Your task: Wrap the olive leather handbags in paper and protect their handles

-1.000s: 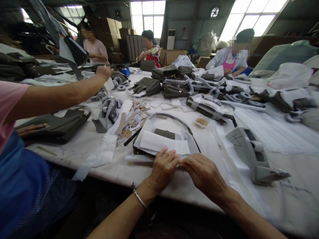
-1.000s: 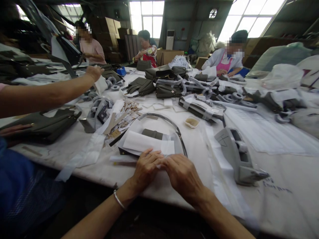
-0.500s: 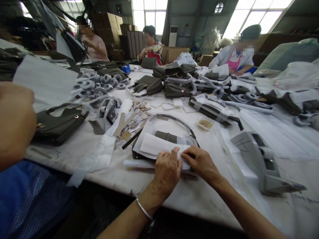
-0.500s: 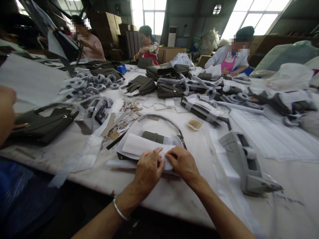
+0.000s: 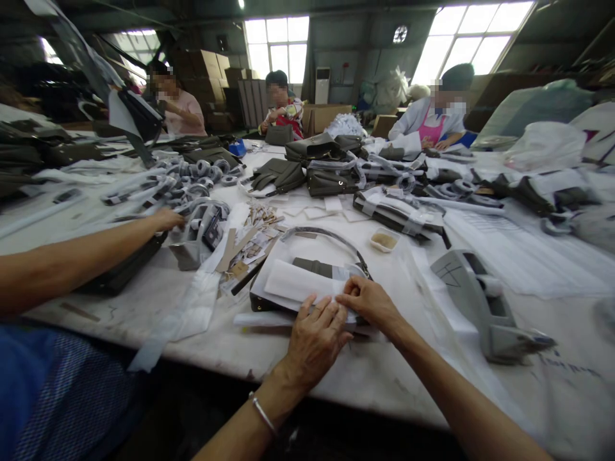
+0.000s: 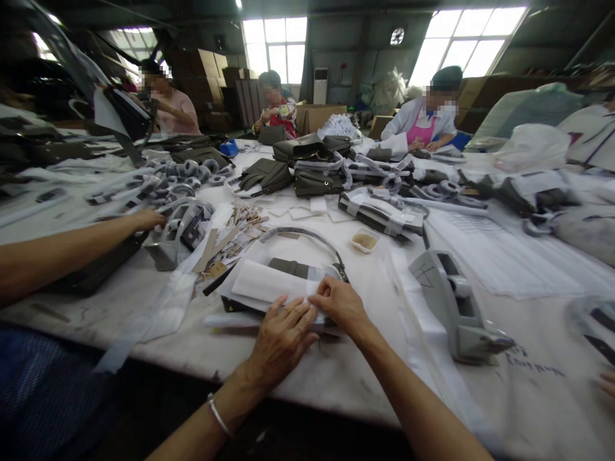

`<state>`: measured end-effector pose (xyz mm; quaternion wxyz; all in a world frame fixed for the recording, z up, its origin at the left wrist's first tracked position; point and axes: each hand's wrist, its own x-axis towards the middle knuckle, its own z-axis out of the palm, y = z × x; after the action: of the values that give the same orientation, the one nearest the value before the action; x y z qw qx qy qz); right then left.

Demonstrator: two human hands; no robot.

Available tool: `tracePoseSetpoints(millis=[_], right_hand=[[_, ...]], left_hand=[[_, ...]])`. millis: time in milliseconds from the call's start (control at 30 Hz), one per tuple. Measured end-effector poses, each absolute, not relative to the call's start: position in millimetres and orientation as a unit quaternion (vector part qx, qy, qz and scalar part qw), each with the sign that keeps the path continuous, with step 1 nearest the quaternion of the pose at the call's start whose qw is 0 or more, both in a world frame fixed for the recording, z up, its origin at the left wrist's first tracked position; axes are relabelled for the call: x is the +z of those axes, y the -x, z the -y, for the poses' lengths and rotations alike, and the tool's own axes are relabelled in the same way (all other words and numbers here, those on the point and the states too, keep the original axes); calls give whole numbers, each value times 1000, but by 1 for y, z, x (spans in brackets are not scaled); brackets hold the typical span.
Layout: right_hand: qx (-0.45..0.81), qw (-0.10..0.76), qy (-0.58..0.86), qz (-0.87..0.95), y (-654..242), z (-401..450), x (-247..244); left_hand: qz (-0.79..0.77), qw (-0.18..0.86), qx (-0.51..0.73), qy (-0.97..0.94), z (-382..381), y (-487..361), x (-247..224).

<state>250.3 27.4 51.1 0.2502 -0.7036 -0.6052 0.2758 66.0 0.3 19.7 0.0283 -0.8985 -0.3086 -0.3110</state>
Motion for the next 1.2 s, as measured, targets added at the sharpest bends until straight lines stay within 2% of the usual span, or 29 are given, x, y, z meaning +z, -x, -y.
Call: tracePoseSetpoints(millis=[100,233,300,367,433,533,600,767,1033,1200], right_hand=[[275,282,699,597,-252,-29,55],[294,412,669,545,-278,-6,69],[247,450,690,510,-306,19,83],[158,444,747,470,-344,48,99],[51,398,812,424,-384,75,112],[-16,326,861,390,-436,106,117],[30,316,872,373,-460,117,111],[267,401,820,309,-482,117,91],[276,490,768,307,-476,99,93],[199,572,747,273,-477,119,95]], left_hand=[[329,26,-302,894,1,-69,20],[337,23,-288,896,2,-70,23],[339,21,-282,897,2,-70,23],[337,24,-280,898,2,-70,22],[333,30,-282,899,1,-70,21],[328,47,-290,898,-1,-70,21],[324,58,-293,897,-3,-70,21],[315,88,-293,898,-5,-70,22],[316,100,-291,897,-5,-71,24],[317,105,-273,902,-5,-70,23]])
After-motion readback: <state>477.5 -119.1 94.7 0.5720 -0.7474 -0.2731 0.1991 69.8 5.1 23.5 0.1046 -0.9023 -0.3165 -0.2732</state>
